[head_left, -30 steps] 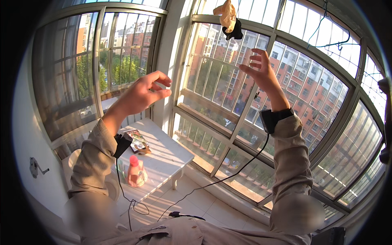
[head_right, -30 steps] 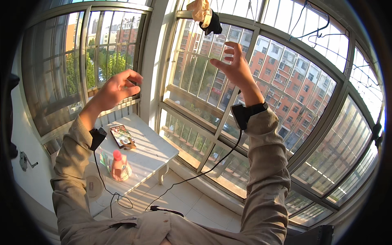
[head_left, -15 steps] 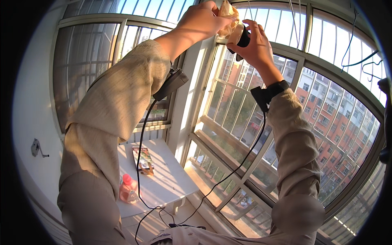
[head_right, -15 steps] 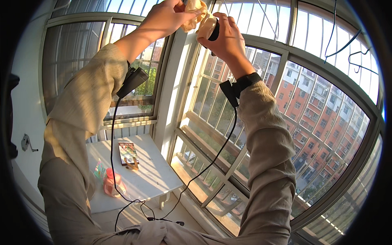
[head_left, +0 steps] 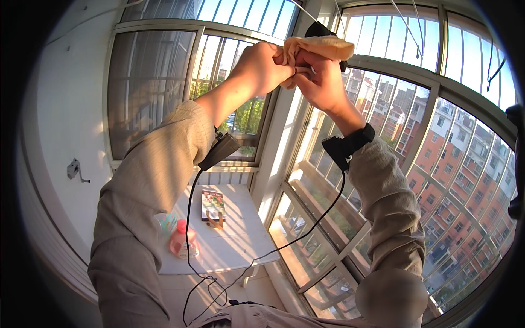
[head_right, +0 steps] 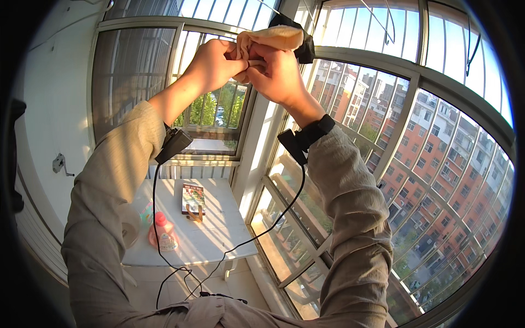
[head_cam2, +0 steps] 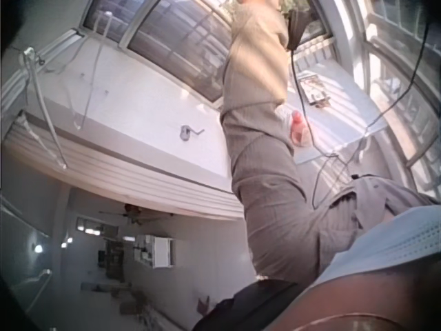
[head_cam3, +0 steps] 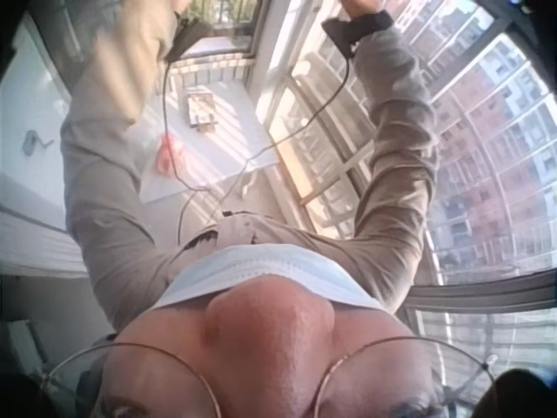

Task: The person removes socks from a clothesline on a balcony, walks into a bedroom, and folds each sock before placing them into a white storage box on a red bed. The person then returns to the balcony, collects several empty hangers from the line, and places them on a sofa in the living room.

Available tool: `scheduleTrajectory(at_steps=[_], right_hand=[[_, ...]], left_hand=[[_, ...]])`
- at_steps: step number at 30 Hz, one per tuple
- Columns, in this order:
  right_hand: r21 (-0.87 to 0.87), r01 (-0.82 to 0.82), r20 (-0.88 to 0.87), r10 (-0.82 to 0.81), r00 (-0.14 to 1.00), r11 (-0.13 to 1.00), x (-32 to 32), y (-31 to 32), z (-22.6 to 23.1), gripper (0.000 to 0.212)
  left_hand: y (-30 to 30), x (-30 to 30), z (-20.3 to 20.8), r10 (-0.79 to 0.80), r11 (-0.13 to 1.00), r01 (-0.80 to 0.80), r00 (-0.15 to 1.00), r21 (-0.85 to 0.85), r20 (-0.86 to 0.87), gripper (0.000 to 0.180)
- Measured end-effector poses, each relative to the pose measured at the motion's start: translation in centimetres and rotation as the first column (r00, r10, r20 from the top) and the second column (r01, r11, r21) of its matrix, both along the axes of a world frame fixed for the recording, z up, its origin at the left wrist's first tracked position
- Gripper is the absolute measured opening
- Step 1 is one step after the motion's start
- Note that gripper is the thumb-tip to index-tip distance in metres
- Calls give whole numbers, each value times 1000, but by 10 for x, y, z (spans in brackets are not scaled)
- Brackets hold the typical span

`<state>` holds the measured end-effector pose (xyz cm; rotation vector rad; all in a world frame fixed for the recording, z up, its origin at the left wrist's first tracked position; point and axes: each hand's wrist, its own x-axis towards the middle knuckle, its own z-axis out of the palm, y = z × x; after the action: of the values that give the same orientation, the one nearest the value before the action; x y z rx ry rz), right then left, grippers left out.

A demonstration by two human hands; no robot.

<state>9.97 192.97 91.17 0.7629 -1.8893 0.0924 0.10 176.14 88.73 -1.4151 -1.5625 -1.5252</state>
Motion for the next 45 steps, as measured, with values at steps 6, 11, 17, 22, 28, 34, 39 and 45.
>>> scheduleTrajectory(at_steps=[6,11,17,22,28,34,39,45], right_hand=[[180,-98,107,80,991,979,8,-28,-34,11],[139,-238,236,201,951,961,32,-45,-31,31],[-144,397,-692,-379,614,907,63,17,30,55],[-563,551,38,-646,762,617,51,90,60,121],[-691,446,297,-339,893,569,9,130,67,107],[-495,528,99,-559,823,690,-12,112,74,38],[-666,-16,-62,-34,997,746,2,85,71,17],[-500,-426,-98,439,893,754,44,87,27,13]], left_hand=[[-30,5,-33,-516,838,543,817,-45,255,52],[-47,2,-46,-580,792,610,738,27,344,45],[-61,-16,-41,-446,893,407,739,193,505,29],[-55,-13,-13,-330,940,335,842,65,427,20],[-8,1,42,-3,998,1,999,-65,-37,25],[10,-10,79,339,937,-345,856,57,-390,47],[7,-15,99,691,642,-739,442,204,-572,38],[-3,-24,98,720,623,-735,405,267,-564,19]])
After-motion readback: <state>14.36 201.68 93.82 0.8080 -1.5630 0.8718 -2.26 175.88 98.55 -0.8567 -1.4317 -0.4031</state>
